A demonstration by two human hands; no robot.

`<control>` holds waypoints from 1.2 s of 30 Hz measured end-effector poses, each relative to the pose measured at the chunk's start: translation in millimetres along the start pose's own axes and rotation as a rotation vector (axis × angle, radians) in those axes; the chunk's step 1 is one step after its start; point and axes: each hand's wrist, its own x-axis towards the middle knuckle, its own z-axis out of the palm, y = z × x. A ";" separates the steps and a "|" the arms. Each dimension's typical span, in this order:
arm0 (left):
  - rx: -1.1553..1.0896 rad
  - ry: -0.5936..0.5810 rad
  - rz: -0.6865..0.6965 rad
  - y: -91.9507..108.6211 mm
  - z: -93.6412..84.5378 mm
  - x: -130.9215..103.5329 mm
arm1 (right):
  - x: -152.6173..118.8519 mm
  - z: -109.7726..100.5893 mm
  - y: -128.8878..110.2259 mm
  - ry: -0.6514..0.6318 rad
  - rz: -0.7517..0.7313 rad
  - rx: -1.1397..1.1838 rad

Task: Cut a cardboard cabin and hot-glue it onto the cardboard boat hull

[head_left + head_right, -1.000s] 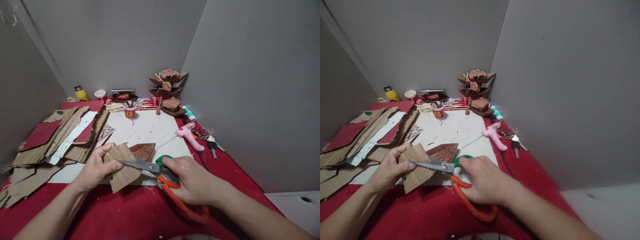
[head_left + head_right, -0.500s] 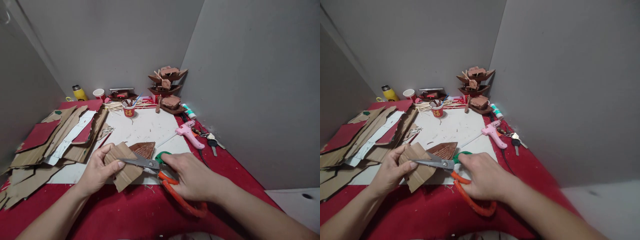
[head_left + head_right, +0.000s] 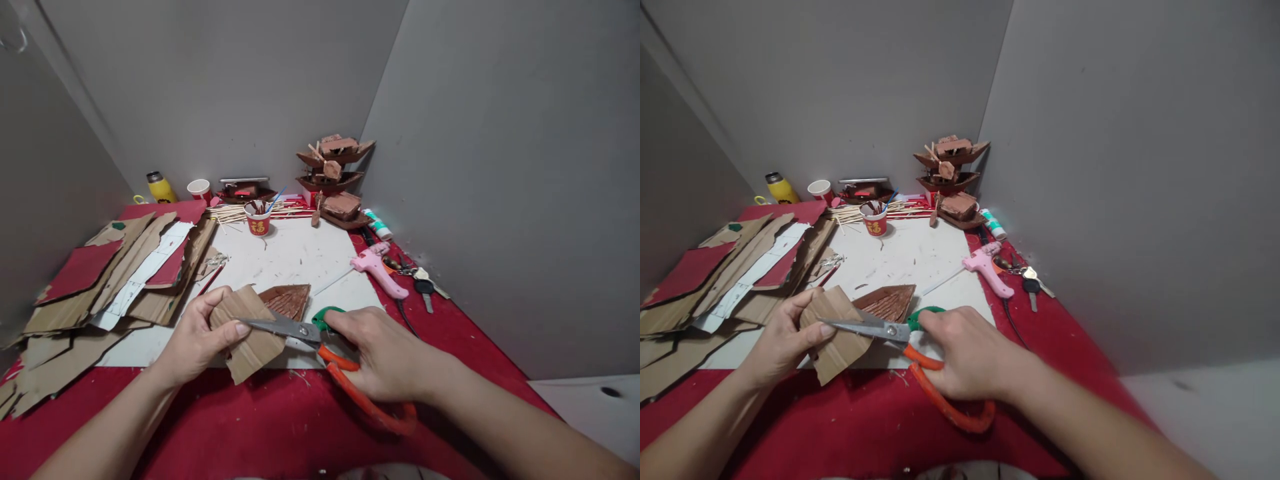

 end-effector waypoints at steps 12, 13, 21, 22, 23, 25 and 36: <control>0.073 0.155 0.029 -2.5 9.2 -0.3 | 4.1 -7.2 -5.0 -0.014 0.066 -0.058; 0.065 0.158 0.024 -2.4 10.1 -0.2 | 4.0 -6.7 -5.1 -0.015 0.074 -0.060; 0.033 0.157 0.005 -5.1 8.6 -0.9 | 2.3 -0.8 -0.8 -0.001 0.086 -0.019; 0.036 0.157 0.005 -5.6 7.9 -0.7 | 1.6 -0.6 -0.3 0.001 0.082 -0.012; 0.041 0.157 0.004 -5.9 7.3 -0.5 | 1.2 -0.4 -0.2 0.002 0.079 -0.004; 0.052 0.157 0.000 -5.9 5.9 0.3 | 1.2 -0.7 -0.8 0.004 0.075 0.002; -0.031 0.349 0.121 10.1 -8.2 -4.4 | 0.4 -21.3 12.1 0.154 0.082 -0.120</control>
